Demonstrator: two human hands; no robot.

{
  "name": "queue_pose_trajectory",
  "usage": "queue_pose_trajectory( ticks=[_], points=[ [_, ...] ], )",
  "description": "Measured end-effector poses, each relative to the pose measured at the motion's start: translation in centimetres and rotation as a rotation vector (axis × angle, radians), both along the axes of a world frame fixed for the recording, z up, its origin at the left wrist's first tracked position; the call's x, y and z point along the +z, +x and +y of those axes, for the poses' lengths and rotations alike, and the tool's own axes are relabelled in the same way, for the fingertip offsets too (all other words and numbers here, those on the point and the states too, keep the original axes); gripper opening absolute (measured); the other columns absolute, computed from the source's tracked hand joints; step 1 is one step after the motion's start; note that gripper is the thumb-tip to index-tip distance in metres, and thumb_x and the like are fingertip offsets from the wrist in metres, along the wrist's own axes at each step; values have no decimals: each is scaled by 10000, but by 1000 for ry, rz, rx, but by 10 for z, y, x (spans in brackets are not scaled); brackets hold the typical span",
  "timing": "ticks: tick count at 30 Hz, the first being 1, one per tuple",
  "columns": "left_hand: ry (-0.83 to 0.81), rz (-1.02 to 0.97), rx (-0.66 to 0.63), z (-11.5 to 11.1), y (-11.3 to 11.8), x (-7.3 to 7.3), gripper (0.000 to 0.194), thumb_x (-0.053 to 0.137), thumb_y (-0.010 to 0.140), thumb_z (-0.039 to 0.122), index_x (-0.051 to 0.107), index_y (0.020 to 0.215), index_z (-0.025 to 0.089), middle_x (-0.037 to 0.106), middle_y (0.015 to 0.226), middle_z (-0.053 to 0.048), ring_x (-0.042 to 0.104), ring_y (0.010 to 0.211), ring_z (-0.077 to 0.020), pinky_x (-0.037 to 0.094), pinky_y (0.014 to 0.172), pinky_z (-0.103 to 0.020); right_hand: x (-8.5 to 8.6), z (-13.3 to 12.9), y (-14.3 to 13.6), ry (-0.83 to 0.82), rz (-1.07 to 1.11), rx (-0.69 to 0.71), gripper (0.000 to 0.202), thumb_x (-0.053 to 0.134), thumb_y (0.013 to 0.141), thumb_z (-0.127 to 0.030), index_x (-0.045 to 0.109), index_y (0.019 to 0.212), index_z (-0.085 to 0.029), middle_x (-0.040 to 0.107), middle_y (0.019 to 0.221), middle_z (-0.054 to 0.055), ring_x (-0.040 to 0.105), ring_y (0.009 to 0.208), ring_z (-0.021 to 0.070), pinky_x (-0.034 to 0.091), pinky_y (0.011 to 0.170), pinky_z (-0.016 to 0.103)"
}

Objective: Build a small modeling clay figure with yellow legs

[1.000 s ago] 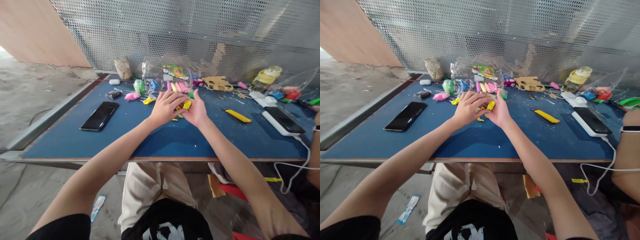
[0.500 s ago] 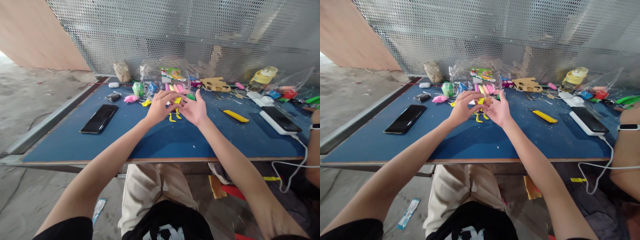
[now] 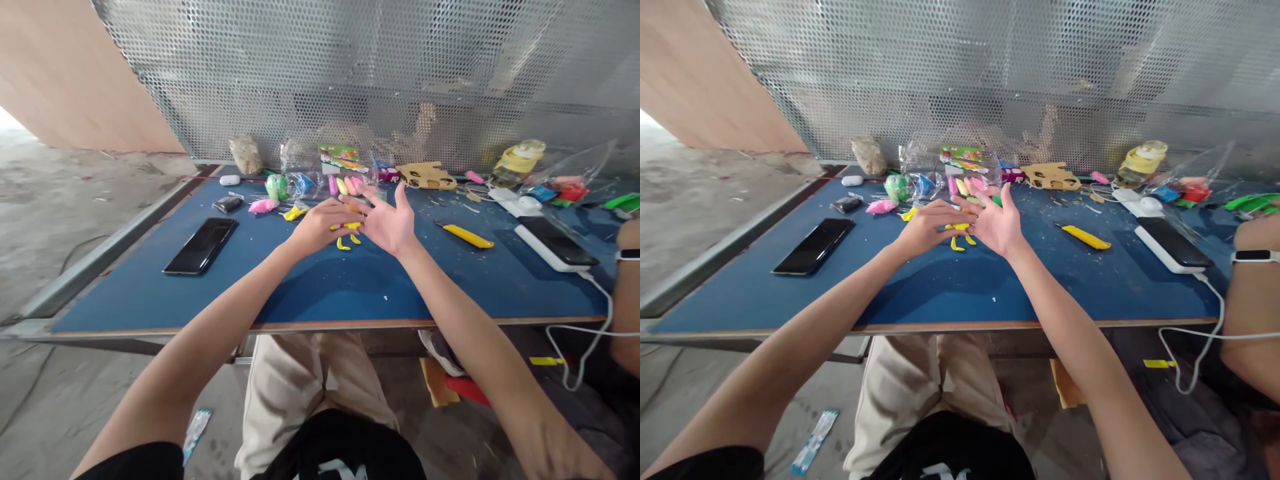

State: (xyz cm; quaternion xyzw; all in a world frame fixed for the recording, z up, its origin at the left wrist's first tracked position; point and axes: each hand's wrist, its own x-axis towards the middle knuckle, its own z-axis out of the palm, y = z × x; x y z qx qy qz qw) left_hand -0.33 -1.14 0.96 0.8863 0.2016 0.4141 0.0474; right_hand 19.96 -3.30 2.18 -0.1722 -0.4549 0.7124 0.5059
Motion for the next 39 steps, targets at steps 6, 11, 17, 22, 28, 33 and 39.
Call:
queue_pose_trajectory(
  ticks=[6,11,17,22,28,33,39],
  points=[
    [-541,-495,73,5,4,-6,303,732,900,473,781,906,174,755,795,-51,683,704,-136,565,693,-284,-8,13,6,178,-56,-352,637,554,847,-791,678,1230,-297,685,1368,66,574,1346,295,484,1116,534],
    [-785,-594,21,0,11,-7,367,776,841,536,769,811,171,738,758,-42,656,656,-117,574,677,-278,-4,-1,0,651,-593,-591,698,795,811,-499,550,1454,-380,519,1568,4,401,1501,305,308,1264,551],
    [-842,-468,-50,-7,16,-7,500,703,856,660,792,876,168,759,807,-66,674,704,-136,584,726,-294,-7,-3,-7,797,-785,-464,434,716,906,-354,679,1337,-378,659,1414,9,546,1379,300,392,1217,554],
    [-799,-324,-45,-7,12,-6,510,720,843,653,807,900,154,764,817,-69,669,714,-140,569,700,-279,-15,6,2,863,-782,-499,264,637,970,-359,764,1200,-379,742,1273,-6,618,1309,274,381,1228,551],
    [-825,-360,-33,-4,11,-8,455,758,835,592,810,919,148,777,853,-81,685,744,-153,566,720,-293,-15,7,0,976,-817,-462,401,663,949,-309,689,1348,-345,675,1403,-3,561,1388,268,339,1268,540],
    [-790,-309,-74,-3,4,-4,416,715,887,565,802,879,158,771,839,-75,687,748,-157,561,726,-304,-14,6,-1,979,-890,-445,515,658,949,-316,589,1458,-349,610,1483,-13,513,1429,281,346,1263,557],
    [-846,-249,-105,-5,3,1,462,683,890,594,803,898,147,778,867,-89,705,782,-169,581,732,-297,-14,6,3,965,-901,-462,320,576,997,-391,720,1276,-329,710,1342,16,593,1332,292,383,1222,548]
  ],
)
